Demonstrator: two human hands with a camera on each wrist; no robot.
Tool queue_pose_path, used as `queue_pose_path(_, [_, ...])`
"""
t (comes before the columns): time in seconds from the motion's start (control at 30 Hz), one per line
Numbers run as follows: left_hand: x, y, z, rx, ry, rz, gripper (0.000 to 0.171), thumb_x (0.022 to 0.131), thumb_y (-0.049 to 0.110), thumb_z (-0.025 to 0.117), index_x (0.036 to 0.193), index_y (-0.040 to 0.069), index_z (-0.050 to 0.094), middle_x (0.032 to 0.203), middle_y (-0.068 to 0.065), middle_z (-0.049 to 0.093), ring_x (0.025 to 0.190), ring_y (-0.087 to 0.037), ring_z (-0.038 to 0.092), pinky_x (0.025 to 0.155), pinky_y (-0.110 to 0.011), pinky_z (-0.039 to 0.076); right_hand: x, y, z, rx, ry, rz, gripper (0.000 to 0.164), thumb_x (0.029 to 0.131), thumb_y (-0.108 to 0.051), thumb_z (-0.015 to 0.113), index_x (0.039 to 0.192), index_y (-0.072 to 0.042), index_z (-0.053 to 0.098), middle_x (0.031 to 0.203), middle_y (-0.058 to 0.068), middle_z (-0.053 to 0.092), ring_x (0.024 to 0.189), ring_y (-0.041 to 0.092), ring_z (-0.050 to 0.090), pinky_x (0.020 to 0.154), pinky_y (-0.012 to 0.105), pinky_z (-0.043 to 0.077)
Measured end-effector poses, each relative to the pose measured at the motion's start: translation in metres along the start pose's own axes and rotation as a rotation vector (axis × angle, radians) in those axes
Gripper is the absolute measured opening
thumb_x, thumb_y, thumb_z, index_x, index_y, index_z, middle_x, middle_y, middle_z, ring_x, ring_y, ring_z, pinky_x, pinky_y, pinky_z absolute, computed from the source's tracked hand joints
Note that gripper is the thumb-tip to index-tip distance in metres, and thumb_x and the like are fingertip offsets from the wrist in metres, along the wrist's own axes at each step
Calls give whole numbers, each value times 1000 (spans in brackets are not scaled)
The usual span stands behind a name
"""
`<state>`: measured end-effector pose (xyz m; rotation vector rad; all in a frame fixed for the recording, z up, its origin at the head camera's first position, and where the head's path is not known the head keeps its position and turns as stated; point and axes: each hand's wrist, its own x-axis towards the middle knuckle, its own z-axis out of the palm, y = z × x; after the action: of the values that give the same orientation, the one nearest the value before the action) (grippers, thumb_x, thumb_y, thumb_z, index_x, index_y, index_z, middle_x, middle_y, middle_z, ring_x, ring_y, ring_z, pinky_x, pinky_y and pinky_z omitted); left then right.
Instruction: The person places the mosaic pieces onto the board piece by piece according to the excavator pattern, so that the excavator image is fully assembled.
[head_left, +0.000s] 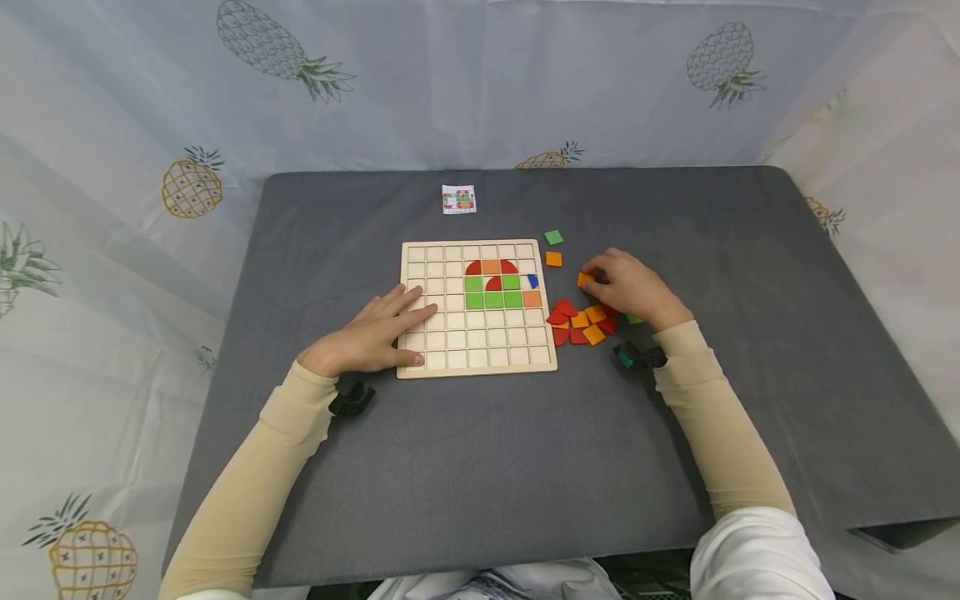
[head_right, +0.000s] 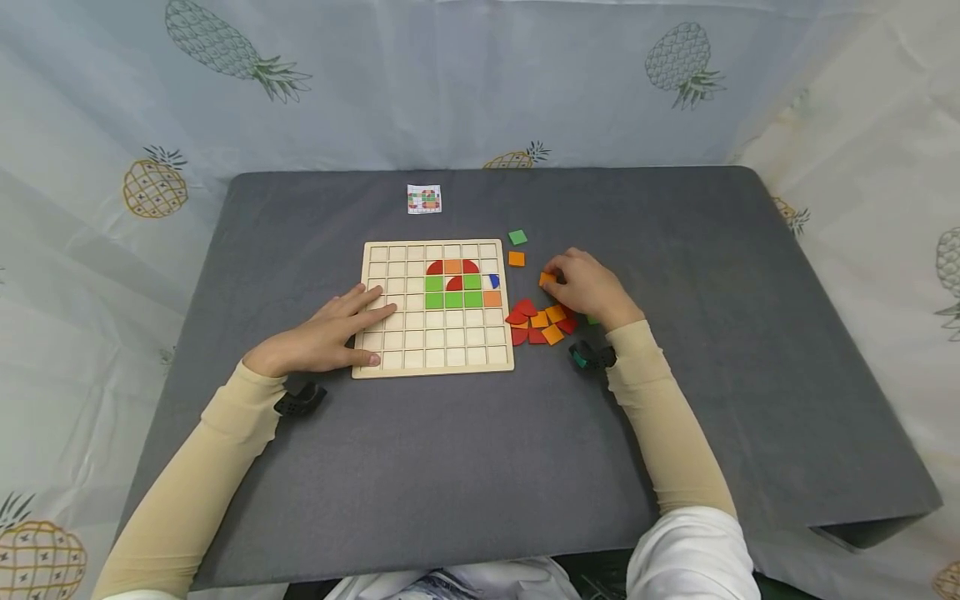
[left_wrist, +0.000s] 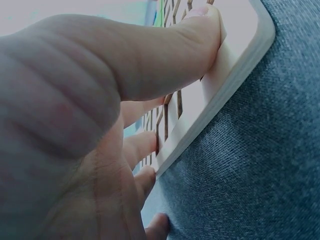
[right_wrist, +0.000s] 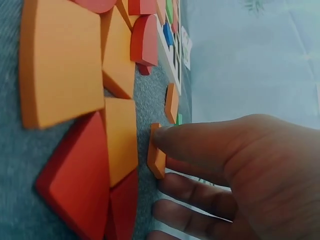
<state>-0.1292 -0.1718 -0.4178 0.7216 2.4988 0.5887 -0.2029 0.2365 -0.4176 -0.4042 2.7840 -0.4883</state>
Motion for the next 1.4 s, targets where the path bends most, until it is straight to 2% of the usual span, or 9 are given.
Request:
queue_pose_path(0.27, [0,0,0,0,0,7,79,94,32,72,160,14,32,171,-18,10,159,-40,0,124,-66,6,3,-7,-2,-34,-32,33,41,97,-26,67,131,-2,65,119,19,59,100,31,55,89,50,51])
queue_pose_path(0.43, [-1,0,0,-6,2,8,79,94,32,72,160,14,32,171,-18,9,159,-40,-1,124,-67,6,7,-12,-3,-17,-34,13,42,97,-30,67,130,-5,66,119,17,62,101,30,57,90,50,53])
queue_pose_path(0.63, [-1,-1,0,-8,4,3,79,94,31,72,160,14,32,171,-18,10,159,-40,-1,124,-67,5,6,-32,-6,81,-23,-76,42,96,-29,70,131,-5,65,114,13,62,95,27,55,81,42,51])
queue_pose_path(0.77, [-1,-1,0,-9,5,6,79,94,32,72,160,14,32,171,-18,10,159,-40,-1,124,-67,5,3,-51,-7,96,-15,-149,40,95,-27,72,129,-6,67,111,10,62,90,24,55,74,36,49])
queue_pose_path(0.87, [-1,-2,0,-10,5,11,79,94,32,72,160,14,32,171,-18,9,159,-41,-2,124,-67,5,1,-63,-5,81,-30,-198,38,94,-27,73,126,-8,68,112,10,62,89,25,56,73,37,50])
queue_pose_path(0.9, [0,-2,0,-9,6,13,79,94,31,72,160,14,32,171,-19,9,159,-41,-2,124,-67,5,1,-67,-4,72,-37,-216,37,94,-27,73,126,-8,68,115,11,63,96,28,58,77,39,53])
queue_pose_path(1.0, [0,-2,0,-6,5,15,79,94,31,72,160,13,32,171,-19,9,159,-41,-1,124,-67,5,0,-75,0,56,-64,-262,36,94,-26,73,125,-8,69,116,11,63,99,30,58,78,42,52])
queue_pose_path(1.23, [0,-1,-1,-7,6,11,79,94,30,72,160,13,33,171,-19,10,159,-42,-1,124,-67,6,-2,-86,14,14,-76,-325,33,90,-26,78,119,-10,73,102,5,63,90,21,53,73,33,46])
queue_pose_path(1.4, [0,-2,0,-10,4,7,79,94,31,72,160,13,32,171,-19,10,159,-41,-1,124,-67,6,-4,-90,20,-40,-77,-353,31,91,-25,77,119,-11,74,108,5,65,93,19,53,77,33,50])
